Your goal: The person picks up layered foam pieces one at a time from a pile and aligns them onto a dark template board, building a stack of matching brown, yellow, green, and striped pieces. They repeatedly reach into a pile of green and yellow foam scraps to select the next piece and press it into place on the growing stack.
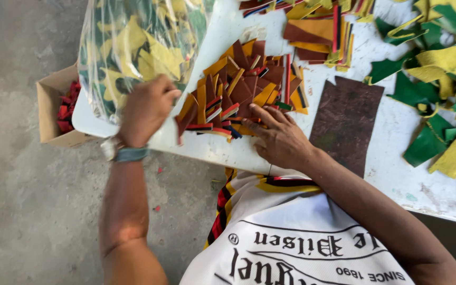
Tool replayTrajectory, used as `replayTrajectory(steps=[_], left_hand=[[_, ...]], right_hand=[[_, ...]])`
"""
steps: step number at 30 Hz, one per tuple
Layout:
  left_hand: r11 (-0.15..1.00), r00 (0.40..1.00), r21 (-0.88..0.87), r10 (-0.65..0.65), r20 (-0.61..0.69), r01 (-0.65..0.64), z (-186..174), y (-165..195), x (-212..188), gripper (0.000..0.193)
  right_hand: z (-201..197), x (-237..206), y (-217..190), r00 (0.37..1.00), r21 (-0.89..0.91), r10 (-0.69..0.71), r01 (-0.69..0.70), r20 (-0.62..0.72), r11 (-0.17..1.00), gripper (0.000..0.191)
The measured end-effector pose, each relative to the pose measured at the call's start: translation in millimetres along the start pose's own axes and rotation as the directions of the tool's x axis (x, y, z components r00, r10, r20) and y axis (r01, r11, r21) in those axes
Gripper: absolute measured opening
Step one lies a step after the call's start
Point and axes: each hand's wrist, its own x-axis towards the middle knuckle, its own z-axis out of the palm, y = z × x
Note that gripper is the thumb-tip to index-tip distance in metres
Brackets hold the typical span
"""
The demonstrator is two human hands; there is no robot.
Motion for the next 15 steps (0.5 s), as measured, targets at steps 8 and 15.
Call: replayTrajectory(steps=[8, 15], left_hand=[[0.988, 0.923, 0.105, 0.065, 0.378, -0.113, 17, 7, 4, 0.057], [0.997, 0.926, 0.068, -0.059, 0.373, 0.036, 46, -17, -12, 0.08]], right_hand=[[9, 3, -10, 1.0, -0.012, 0.025, -0.025, -0.005, 1.0, 0.064], [14, 5, -9, 1.0, -0.05, 0.017, -0.016, 0.005, 0.999, 0.063]])
